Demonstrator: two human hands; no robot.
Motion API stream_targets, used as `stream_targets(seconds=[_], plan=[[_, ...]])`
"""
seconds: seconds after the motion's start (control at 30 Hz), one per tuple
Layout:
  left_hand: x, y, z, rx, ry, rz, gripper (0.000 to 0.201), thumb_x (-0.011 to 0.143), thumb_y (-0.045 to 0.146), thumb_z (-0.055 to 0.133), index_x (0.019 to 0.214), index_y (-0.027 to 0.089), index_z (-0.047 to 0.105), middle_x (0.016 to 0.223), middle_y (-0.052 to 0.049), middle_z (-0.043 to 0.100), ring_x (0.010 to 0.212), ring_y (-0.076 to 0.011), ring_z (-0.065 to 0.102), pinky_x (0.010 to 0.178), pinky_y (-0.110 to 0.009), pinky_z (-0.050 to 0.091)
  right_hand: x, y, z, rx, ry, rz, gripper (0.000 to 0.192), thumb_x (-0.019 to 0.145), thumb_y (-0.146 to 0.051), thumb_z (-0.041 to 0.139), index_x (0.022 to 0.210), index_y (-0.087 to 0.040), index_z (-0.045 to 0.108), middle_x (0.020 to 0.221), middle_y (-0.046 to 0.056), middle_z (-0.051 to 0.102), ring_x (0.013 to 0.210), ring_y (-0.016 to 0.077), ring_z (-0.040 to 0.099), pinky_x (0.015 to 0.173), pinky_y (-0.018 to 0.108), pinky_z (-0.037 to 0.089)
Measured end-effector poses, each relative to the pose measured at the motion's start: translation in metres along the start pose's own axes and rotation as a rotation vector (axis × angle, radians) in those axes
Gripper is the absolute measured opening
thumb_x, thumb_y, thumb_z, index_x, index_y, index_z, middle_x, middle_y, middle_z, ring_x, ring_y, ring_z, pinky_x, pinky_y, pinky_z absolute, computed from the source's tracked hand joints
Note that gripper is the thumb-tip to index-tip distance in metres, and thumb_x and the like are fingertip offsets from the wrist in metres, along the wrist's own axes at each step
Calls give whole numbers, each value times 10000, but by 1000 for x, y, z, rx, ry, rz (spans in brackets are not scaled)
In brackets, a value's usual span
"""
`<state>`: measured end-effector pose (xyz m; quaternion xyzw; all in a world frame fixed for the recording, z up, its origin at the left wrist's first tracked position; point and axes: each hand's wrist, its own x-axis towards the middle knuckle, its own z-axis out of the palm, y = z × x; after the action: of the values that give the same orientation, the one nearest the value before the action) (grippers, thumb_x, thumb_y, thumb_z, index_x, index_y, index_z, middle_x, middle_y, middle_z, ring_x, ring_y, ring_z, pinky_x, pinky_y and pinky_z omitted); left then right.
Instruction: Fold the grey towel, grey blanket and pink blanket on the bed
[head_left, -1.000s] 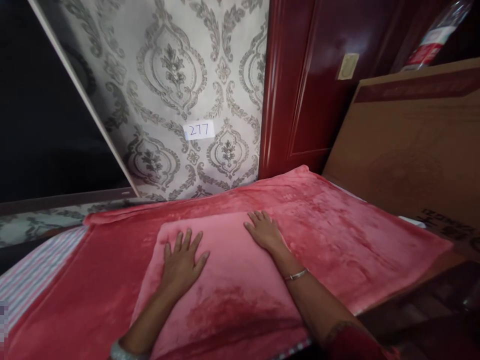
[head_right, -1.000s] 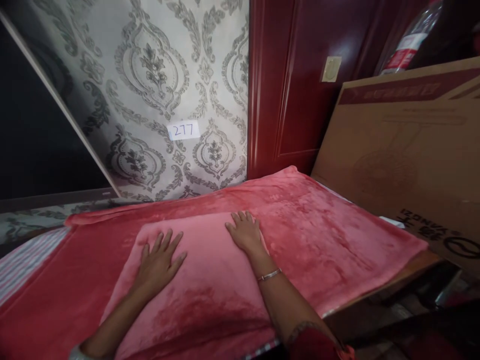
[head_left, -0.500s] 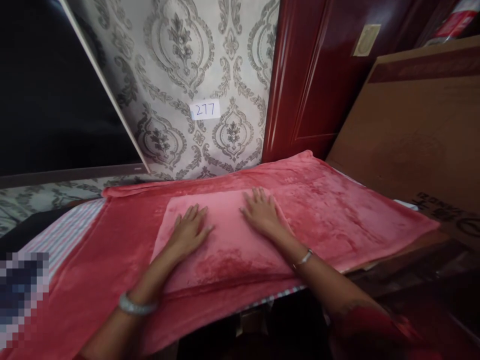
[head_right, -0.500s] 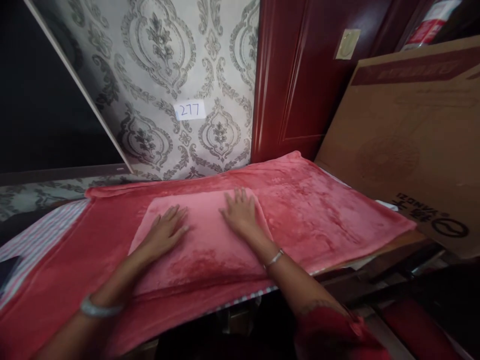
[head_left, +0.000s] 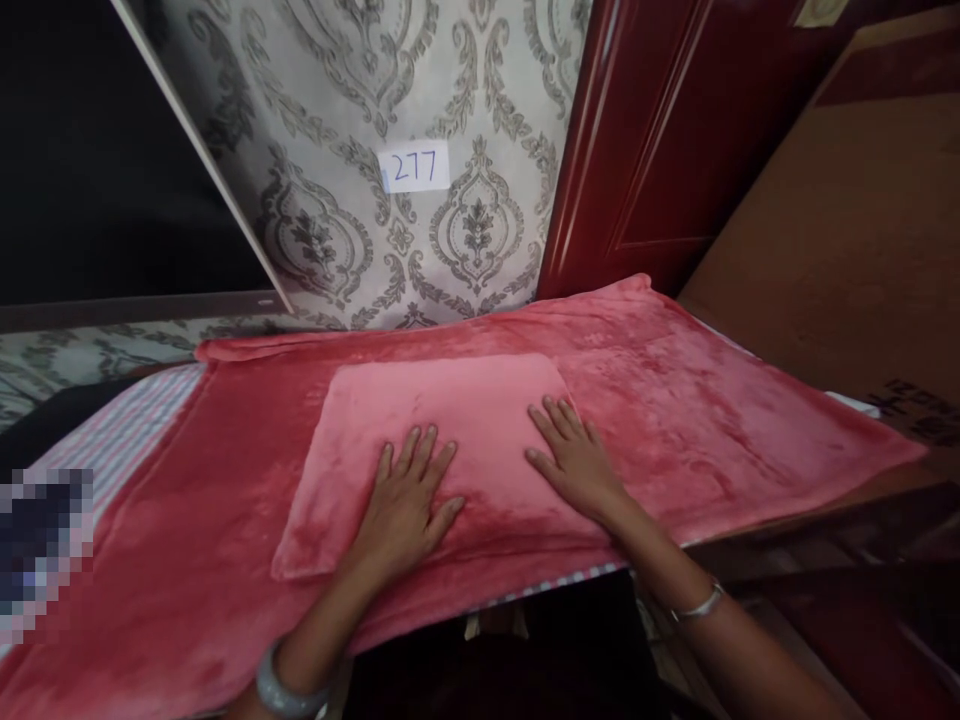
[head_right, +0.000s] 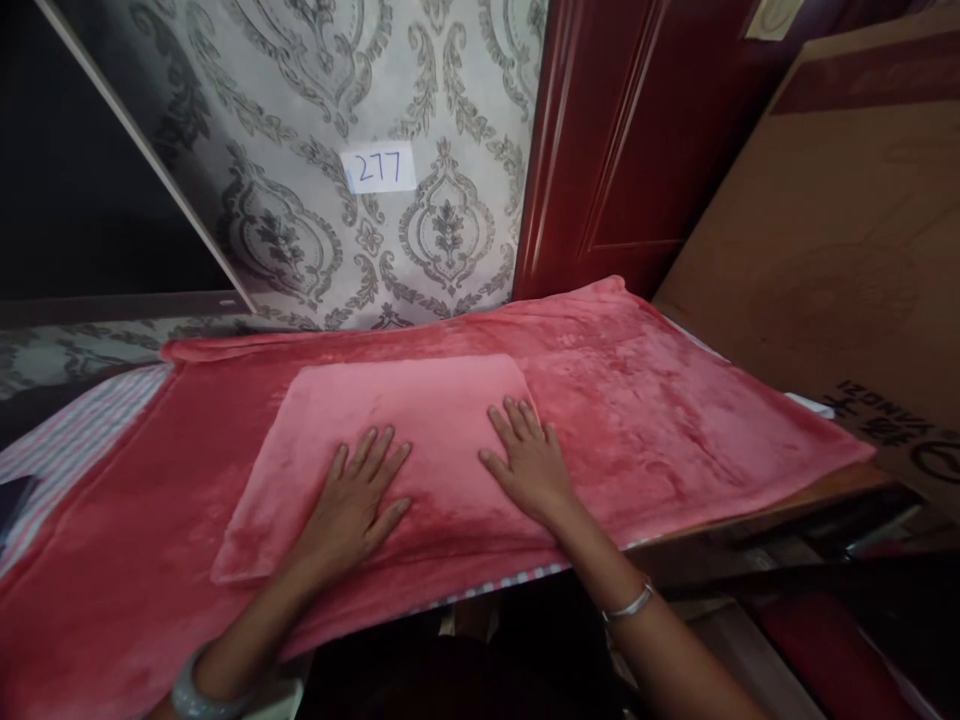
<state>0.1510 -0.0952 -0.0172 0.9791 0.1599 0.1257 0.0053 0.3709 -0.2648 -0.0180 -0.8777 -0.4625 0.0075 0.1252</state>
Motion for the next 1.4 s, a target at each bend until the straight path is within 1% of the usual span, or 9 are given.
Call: stream_targets(seconds=[0.17,0.43,0.57,0.7,0.83,1.03,1.13,1.23,1.4], plan=[[-1,2,0,-19,1,-7,642,973,522,430,1561,287,324,1666,-78,235,1542,-310,158,1226,-606,123,-5,13,12,40,89,3,626,1010,-528,362,1579,-272,312,1670,45,160,1538,279,85,1195,556,211],[0,1,-15,-67,-42,-18,638,978,517,420,1554,256,342,1653,-100,264,1532,-295,209,1230,-588,146,-2,11,6,26,71,2,616,1004,-496,371,1573,-263,331,1660,67,195,1529,305,131,1161,580,280],[-22,-17,-30,18,-3,-137,622,981,497,401,1538,221,383,1620,-128,337,1514,-319,258,1219,-624,144,-5,13,6,12,67,-10,583,1013,-473,344,1558,-267,364,1649,64,238,1525,297,154,1160,576,280],[-49,-44,-29,79,29,-321,624,974,496,400,1517,188,423,1617,-151,325,1507,-334,272,1204,-617,215,-7,15,11,22,92,-16,578,1014,-477,331,1553,-274,373,1646,60,248,1524,293,162,1157,587,284],[-59,-54,-19,28,37,-326,620,975,479,412,1519,181,423,1630,-135,299,1513,-308,258,1181,-511,338,-7,16,19,20,146,-37,572,1012,-459,324,1550,-271,382,1634,70,282,1517,300,187,1143,594,312],[-62,-61,-24,-54,7,-341,603,978,478,405,1534,244,395,1635,-109,304,1510,-300,272,1181,-561,310,-1,16,3,-26,46,-25,583,1001,-483,333,1548,-288,383,1631,76,290,1511,317,207,1127,618,313],[-48,-73,-38,-53,17,-344,592,985,441,367,1545,247,372,1630,-99,325,1507,-296,282,1199,-578,258,12,-10,-26,-33,3,-88,591,1002,-465,334,1554,-258,378,1626,102,295,1508,316,215,1166,603,241],[-7,-79,-55,-15,12,-346,607,975,366,360,1548,167,359,1620,-142,335,1509,-295,276,1204,-545,266,37,-63,-50,-15,-27,-230,580,1003,-374,348,1566,-233,349,1643,101,244,1518,292,187,1199,571,171],[74,-76,-63,30,-92,-426,573,960,249,338,1516,120,395,1602,-186,359,1505,-283,290,1203,-527,267,89,-147,-43,16,-83,-479,597,975,-239,367,1570,-210,327,1648,104,230,1518,270,183,1203,574,154]])
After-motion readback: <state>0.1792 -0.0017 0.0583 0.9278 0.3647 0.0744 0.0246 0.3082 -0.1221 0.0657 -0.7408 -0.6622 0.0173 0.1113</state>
